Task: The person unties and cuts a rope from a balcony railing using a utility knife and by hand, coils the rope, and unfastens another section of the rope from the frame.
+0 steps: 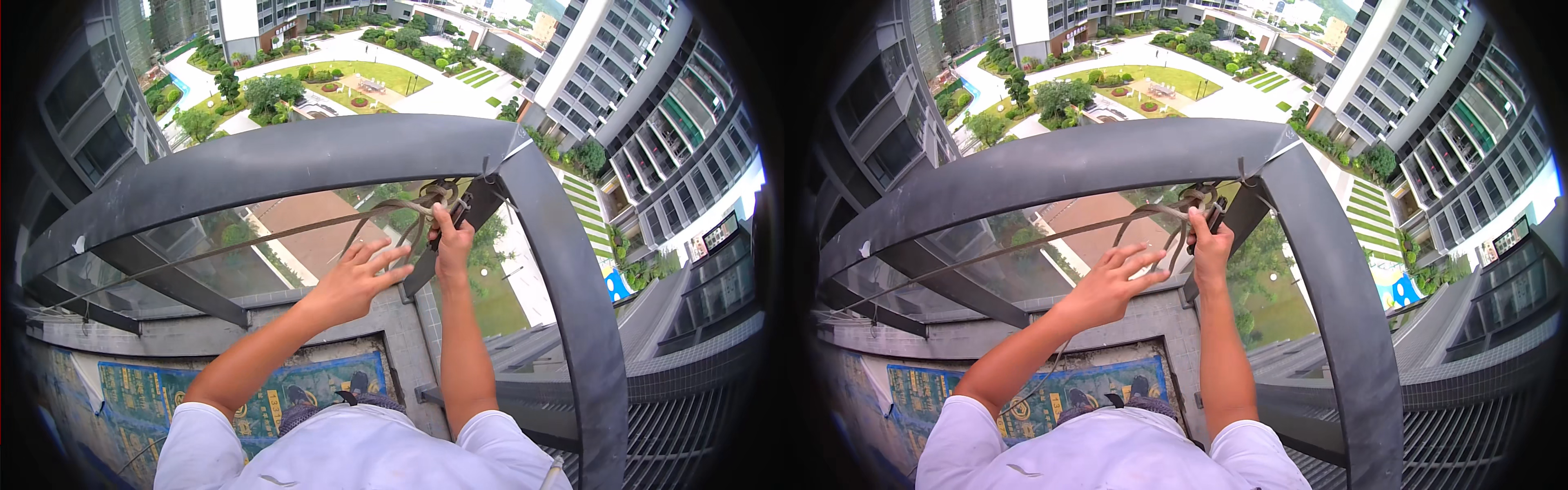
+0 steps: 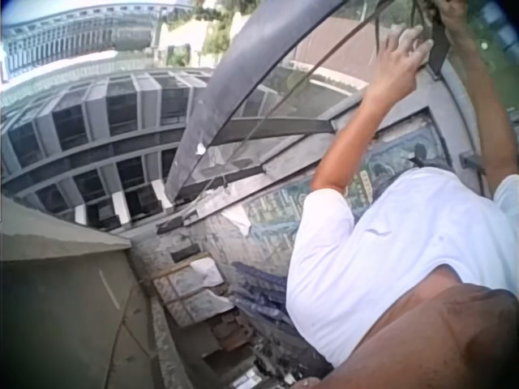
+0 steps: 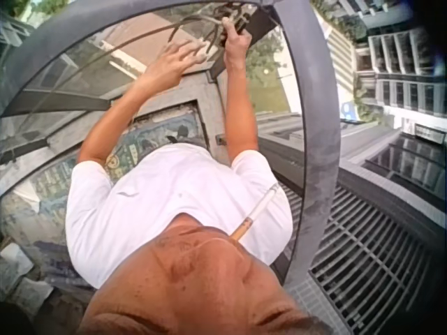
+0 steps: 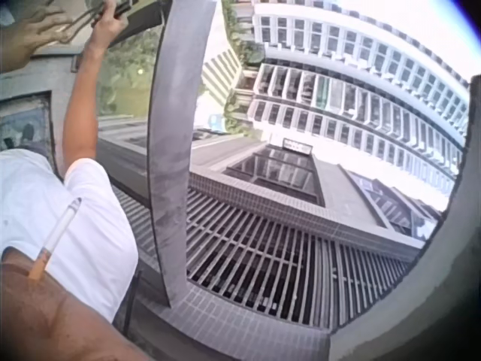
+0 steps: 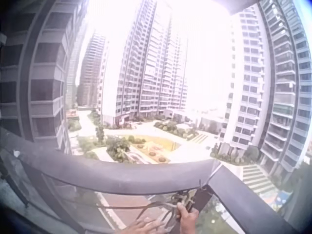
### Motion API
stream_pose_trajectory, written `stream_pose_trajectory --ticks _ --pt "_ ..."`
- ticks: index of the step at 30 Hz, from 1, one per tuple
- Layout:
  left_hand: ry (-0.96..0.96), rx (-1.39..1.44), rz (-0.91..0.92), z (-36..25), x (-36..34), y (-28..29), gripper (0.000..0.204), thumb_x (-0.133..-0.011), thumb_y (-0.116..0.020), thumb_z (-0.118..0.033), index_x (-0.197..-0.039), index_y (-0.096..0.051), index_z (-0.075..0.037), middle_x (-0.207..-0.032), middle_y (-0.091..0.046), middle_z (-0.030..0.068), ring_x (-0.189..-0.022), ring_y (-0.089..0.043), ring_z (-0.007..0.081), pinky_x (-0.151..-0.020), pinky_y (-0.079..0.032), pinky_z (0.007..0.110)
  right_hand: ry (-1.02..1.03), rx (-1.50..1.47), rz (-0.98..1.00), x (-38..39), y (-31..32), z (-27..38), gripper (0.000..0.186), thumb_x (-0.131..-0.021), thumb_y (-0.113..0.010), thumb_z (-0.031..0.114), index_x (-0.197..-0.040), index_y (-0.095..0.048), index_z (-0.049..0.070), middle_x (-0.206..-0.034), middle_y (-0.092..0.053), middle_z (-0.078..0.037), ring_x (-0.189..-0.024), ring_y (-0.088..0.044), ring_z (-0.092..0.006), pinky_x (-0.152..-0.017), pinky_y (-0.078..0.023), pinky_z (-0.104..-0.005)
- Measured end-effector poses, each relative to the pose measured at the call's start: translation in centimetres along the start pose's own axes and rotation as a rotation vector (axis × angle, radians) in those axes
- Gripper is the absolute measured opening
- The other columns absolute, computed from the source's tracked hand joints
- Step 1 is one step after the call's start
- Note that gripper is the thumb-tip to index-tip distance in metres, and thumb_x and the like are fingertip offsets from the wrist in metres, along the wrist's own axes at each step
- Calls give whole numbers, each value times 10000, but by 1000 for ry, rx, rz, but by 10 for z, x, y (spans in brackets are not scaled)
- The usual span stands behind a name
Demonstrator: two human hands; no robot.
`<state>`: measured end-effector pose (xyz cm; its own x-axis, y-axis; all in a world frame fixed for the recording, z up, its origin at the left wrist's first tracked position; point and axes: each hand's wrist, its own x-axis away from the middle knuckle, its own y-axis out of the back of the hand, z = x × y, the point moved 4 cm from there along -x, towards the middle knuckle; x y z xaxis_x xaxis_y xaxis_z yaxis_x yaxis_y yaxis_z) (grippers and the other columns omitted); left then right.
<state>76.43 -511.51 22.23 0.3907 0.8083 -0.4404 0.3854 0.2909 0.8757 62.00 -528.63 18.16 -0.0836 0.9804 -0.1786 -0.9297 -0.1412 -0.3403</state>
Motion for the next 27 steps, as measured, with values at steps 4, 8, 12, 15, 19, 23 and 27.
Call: stream_pose_trajectory --ticks 4,8,12,15,19,23,27 --pt "207 -6 -382 16 -58 21 612 -830 -685 -30 -1414 -510 -77 -1364 -544 171 -1291 -498 385 -1087 -426 488 33 -119 -272 -9 21 -16 195 -946 -771 217 -871 -676 64 -720 -611 24 -567 -507 -67 -510 -392 -238" --pt "311 -139 -258 46 -81 -18 612 -872 -712 -126 -1433 -475 -62 -1302 -551 194 -1220 -526 389 -1035 -449 476 109 -18 -71 -17 13 -36 196 -956 -758 207 -877 -668 52 -692 -583 22 -572 -500 -74 -504 -376 -253" --pt "456 34 -161 53 -84 -27 609 -907 -695 -175 -1445 -446 -39 -1270 -559 222 -1172 -548 401 -1039 -427 499 -45 -122 86 -14 18 -43 210 -958 -752 201 -848 -668 44 -622 -545 27 -529 -493 -99 -502 -375 -270" --pt "342 -68 -359 38 -85 -24 562 -933 -673 -188 -1432 -461 -40 -1279 -572 239 -1134 -573 429 -1053 -394 548 60 189 42 -15 36 -18 297 -941 -773 203 -735 -650 29 -590 -502 53 -540 -443 -65 -503 -332 -272" --pt "364 -1 -415 36 -102 -24 457 -978 -626 -205 -1391 -514 -43 -1226 -629 244 -1115 -609 438 -1049 -376 583 260 492 23 -25 43 12 354 -914 -798 198 -674 -611 19 -591 -450 79 -579 -375 -49 -508 -292 -282" --pt "400 -40 -430 45 -106 -18 272 -976 -658 -242 -1185 -675 -70 -981 -718 151 -832 -702 366 -742 -563 459 300 499 10 -28 45 20 374 -901 -805 165 -672 -556 8 -592 -430 72 -584 -358 -55 -509 -287 -291" --pt "236 -62 -499 55 -73 -8 181 -927 -698 -143 -1080 -682 -47 -938 -700 91 -792 -707 310 -669 -586 391 302 480 -31 -21 38 14 344 -900 -803 137 -685 -562 20 -606 -430 73 -596 -360 -49 -518 -287 -280"
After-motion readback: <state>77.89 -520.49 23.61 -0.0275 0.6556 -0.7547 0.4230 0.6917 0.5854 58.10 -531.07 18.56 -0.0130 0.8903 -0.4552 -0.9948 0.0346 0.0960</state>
